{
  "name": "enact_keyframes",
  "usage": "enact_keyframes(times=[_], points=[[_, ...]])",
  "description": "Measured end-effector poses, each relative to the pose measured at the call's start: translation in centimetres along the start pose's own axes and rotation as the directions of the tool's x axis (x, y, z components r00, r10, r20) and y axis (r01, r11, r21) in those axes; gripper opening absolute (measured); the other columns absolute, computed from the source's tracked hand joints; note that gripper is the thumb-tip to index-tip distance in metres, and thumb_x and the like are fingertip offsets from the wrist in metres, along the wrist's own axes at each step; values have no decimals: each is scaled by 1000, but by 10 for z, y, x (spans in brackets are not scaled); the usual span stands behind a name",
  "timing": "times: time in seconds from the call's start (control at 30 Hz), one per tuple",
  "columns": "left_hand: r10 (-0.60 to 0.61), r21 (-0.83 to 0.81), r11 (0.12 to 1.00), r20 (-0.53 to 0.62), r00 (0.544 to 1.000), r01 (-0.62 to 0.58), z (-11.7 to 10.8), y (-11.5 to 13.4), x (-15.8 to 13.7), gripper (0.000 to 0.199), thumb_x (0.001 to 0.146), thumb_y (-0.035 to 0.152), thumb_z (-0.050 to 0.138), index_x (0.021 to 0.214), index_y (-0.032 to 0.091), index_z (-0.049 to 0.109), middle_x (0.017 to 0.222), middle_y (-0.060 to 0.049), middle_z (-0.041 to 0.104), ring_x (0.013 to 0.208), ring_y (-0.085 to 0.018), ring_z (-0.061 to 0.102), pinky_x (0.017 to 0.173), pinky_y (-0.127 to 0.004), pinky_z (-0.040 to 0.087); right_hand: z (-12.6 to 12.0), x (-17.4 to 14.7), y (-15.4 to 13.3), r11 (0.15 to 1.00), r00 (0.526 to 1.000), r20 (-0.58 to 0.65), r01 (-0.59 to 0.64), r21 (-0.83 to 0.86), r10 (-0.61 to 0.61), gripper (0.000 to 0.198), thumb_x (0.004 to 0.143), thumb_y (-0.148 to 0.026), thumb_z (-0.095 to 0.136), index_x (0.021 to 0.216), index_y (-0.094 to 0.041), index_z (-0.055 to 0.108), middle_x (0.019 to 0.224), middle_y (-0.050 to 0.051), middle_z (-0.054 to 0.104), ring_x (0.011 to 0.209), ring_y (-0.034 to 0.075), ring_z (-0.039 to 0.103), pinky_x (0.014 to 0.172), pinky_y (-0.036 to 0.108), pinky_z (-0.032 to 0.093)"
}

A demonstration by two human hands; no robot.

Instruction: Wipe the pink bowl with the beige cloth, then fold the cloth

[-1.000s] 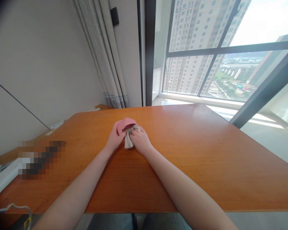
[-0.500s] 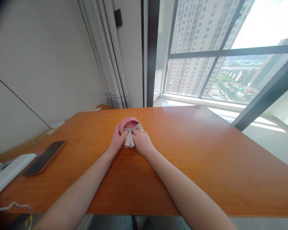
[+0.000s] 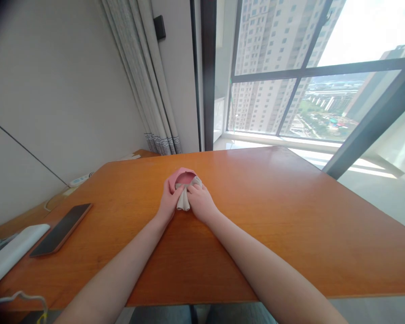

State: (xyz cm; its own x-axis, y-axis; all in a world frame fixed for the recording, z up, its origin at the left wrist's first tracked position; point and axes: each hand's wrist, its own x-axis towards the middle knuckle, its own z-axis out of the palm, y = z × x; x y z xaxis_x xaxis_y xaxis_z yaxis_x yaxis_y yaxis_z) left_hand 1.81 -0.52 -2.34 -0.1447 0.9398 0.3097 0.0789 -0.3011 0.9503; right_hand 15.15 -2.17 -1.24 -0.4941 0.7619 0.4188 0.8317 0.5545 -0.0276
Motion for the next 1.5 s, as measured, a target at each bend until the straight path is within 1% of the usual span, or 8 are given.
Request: enact_keyframes(times=[0.2, 0.33, 0.43, 0.63, 0.77, 1.0, 1.3, 1.5], points=[[115, 156, 978, 157, 981, -139, -23, 8, 17, 51, 70, 24, 68, 118, 20, 52, 126, -8, 56, 122, -24, 49, 106, -40, 35, 3, 3, -1, 999, 999, -40, 23, -46, -25, 20, 90, -20, 48, 88, -17, 68, 88, 8, 62, 89, 21, 51, 84, 35, 38], [-13, -44, 999, -21, 1000, 12, -5, 1, 4, 54, 75, 34, 65, 124, 21, 44, 129, -10, 52, 119, -21, 51, 101, -36, 41, 5, 0, 1, 999, 998, -52, 27, -43, -29, 19, 89, -19, 48, 91, -17, 68, 90, 9, 61, 89, 21, 50, 79, 34, 40], [-127, -181, 976, -36, 991, 119, 8, -8, -6, 51, 76, 35, 64, 119, 20, 42, 114, -8, 59, 103, -19, 60, 89, -35, 49, 7, -1, 1, 1000, 999, -43, 16, -17, -17, 20, 87, -18, 49, 97, -17, 67, 92, 9, 60, 87, 21, 50, 80, 34, 41], [-44, 35, 998, -28, 999, 45, -9, -3, 10, 30, 70, 17, 59, 99, 20, 53, 99, -3, 61, 97, -19, 58, 91, -37, 46, 8, 3, -4, 999, 999, -32, 41, -9, -41, 18, 89, -20, 50, 93, -19, 67, 89, 7, 61, 88, 20, 53, 90, 36, 40], [61, 147, 986, 115, 991, -78, -21, 5, 18, 37, 68, 15, 59, 104, 19, 56, 106, -4, 61, 105, -20, 55, 99, -37, 41, 5, 2, -3, 994, 990, -97, 105, -5, -105, 23, 92, -31, 48, 86, -20, 68, 84, 6, 60, 89, 20, 53, 102, 40, 32], [-91, -133, 988, -50, 995, 84, 0, -15, 1, 69, 78, 35, 62, 136, 24, 28, 138, -10, 44, 121, -19, 50, 97, -32, 45, 3, -1, -1, 997, 994, -68, 81, 6, -81, 21, 88, -19, 48, 101, -18, 65, 93, 7, 60, 88, 20, 51, 96, 38, 37], [9, 127, 992, 22, 1000, -12, -21, 6, 17, 50, 65, 11, 57, 114, 21, 49, 119, -6, 56, 116, -22, 51, 105, -40, 36, 3, 1, -3, 990, 989, -30, 142, 9, -142, 18, 89, -18, 48, 97, -19, 64, 91, 6, 60, 89, 19, 53, 99, 38, 36], [-103, -32, 994, 4, 995, 103, -9, 0, 7, 76, 72, 31, 66, 137, 24, 28, 133, -11, 48, 119, -22, 51, 100, -36, 42, 8, 0, 1, 998, 997, -50, 60, 35, -58, 20, 91, -20, 46, 101, -18, 64, 94, 7, 61, 88, 19, 51, 91, 35, 40]])
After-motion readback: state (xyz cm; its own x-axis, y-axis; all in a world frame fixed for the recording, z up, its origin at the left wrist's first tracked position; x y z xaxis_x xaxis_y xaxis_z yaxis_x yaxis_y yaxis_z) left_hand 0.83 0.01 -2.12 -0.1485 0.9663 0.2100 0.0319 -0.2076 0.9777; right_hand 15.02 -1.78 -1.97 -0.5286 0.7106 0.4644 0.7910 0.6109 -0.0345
